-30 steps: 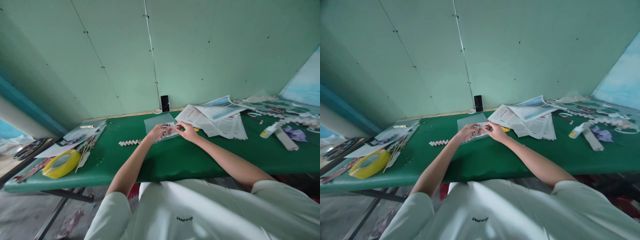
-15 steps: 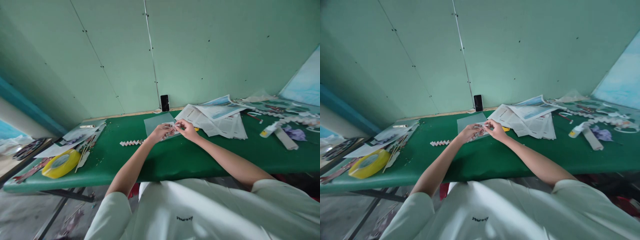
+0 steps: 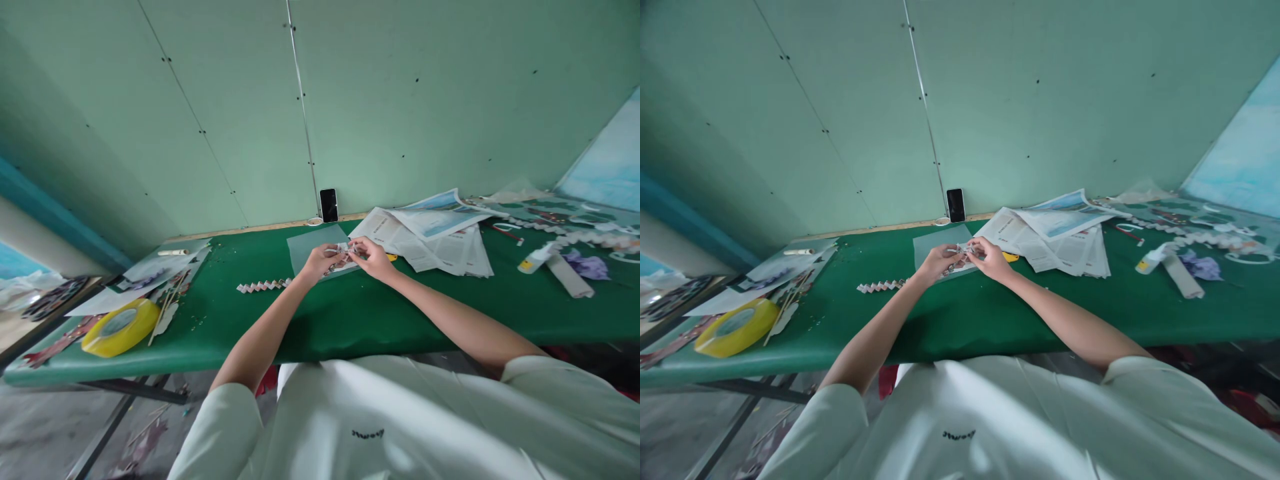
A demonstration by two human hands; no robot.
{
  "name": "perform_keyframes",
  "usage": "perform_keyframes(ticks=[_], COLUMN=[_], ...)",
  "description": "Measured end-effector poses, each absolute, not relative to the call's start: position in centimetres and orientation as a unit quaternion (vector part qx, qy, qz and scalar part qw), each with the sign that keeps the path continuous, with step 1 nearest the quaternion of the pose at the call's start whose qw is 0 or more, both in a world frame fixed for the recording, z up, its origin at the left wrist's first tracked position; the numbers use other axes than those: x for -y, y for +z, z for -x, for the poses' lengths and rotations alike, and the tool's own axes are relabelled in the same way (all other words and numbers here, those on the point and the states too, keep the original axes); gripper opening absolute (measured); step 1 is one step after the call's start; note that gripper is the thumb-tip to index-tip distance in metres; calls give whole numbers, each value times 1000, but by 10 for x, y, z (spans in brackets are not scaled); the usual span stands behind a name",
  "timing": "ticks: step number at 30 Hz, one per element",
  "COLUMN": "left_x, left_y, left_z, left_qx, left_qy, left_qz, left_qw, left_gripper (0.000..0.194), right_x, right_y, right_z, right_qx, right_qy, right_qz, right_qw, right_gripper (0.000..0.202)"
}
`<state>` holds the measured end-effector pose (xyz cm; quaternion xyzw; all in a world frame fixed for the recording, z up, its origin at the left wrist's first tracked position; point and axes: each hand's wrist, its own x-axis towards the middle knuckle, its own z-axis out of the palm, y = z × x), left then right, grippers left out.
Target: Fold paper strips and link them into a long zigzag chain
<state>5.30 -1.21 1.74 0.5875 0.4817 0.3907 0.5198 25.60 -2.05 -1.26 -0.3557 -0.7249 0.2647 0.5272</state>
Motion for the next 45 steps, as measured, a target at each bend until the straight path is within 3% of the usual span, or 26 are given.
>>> perform_keyframes(ticks=[17,22,33,45], left_x=[14,10,5,9], left_y=[18,11,2,8], left_z=[-52,-52,-49,-49], left_qx=[-452,-431,-409,-419], left_qy=[383,392,383,376], left_qz=[-608,-640,-699,-721], left_qw=[528,501,443,404], left_gripper=[45,41,52,44], right_x=[20,18,15,18], right_y=[-13,-17,-24,-20], right_z=[-256,-257,-258,-257], right_qx=[750,759,783,787], right_qy=[214,189,145,118], right_qz=[364,373,368,371], right_qw=[508,499,480,479], right_gripper=[32,32,27,22])
